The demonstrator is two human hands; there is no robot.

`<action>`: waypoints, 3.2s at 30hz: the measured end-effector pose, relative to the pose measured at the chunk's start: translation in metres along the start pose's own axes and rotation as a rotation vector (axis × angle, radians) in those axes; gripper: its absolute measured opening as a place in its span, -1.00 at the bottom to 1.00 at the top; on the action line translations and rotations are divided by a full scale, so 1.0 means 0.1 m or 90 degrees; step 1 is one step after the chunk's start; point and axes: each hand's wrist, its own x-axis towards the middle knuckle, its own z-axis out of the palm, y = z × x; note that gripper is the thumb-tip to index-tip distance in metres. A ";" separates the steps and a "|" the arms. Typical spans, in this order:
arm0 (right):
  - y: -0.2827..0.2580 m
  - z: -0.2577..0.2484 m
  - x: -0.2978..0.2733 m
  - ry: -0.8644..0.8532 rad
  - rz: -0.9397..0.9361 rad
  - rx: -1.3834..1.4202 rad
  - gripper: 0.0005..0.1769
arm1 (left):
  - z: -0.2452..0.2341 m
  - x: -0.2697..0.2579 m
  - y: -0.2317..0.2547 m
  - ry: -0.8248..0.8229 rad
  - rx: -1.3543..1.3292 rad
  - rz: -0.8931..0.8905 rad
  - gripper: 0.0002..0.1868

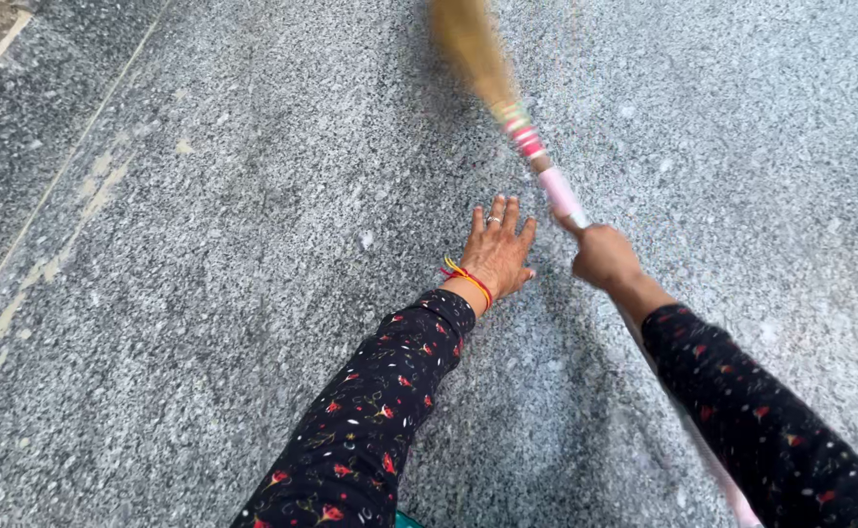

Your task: The person sweeps the granite floor using a broom with a white handle, moving debris and dust towards the edge.

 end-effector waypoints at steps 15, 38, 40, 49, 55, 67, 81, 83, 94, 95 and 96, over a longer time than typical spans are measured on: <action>0.60 0.24 -0.39 -0.127 0.027 -0.095 0.20 | 0.14 0.00 -0.26 0.012 0.033 0.079 0.02; -0.57 0.42 -0.13 -0.128 -0.150 -0.136 0.07 | 0.39 -0.19 -0.76 -0.015 -0.012 0.052 0.02; -0.29 0.34 -0.09 -0.104 -0.098 -0.091 0.14 | 0.37 -0.20 -0.74 -0.006 -0.028 0.065 0.02; -0.59 -0.27 0.52 -0.018 0.051 0.005 0.08 | -0.09 -0.09 -0.82 0.030 -0.039 0.019 -0.04; -1.19 -0.33 0.71 -0.030 -0.104 -0.122 -0.01 | -0.23 0.03 -0.89 0.047 -0.030 -0.072 -0.29; -0.61 -0.37 0.79 -0.120 -0.012 -0.133 0.07 | 0.05 -0.08 -1.35 0.077 -0.059 -0.094 -0.27; -1.82 0.30 1.33 -0.117 -0.267 -0.159 -0.18 | -0.06 -0.53 -2.18 0.059 -0.071 -0.237 0.01; -2.08 0.23 1.19 -0.144 -0.356 -0.242 0.00 | -0.04 -0.54 -2.22 0.053 -0.028 -0.250 -0.04; -1.98 -0.18 1.74 -0.119 -0.195 -0.178 0.12 | -0.17 -0.65 -2.29 0.017 -0.040 -0.294 -0.02; -2.01 -0.24 1.79 -0.122 -0.167 -0.111 0.10 | -0.21 -0.66 -2.29 0.010 -0.036 -0.294 -0.03; -2.06 -0.31 1.85 -0.125 -0.139 -0.044 0.09 | -0.25 -0.68 -2.30 0.007 -0.045 -0.296 -0.02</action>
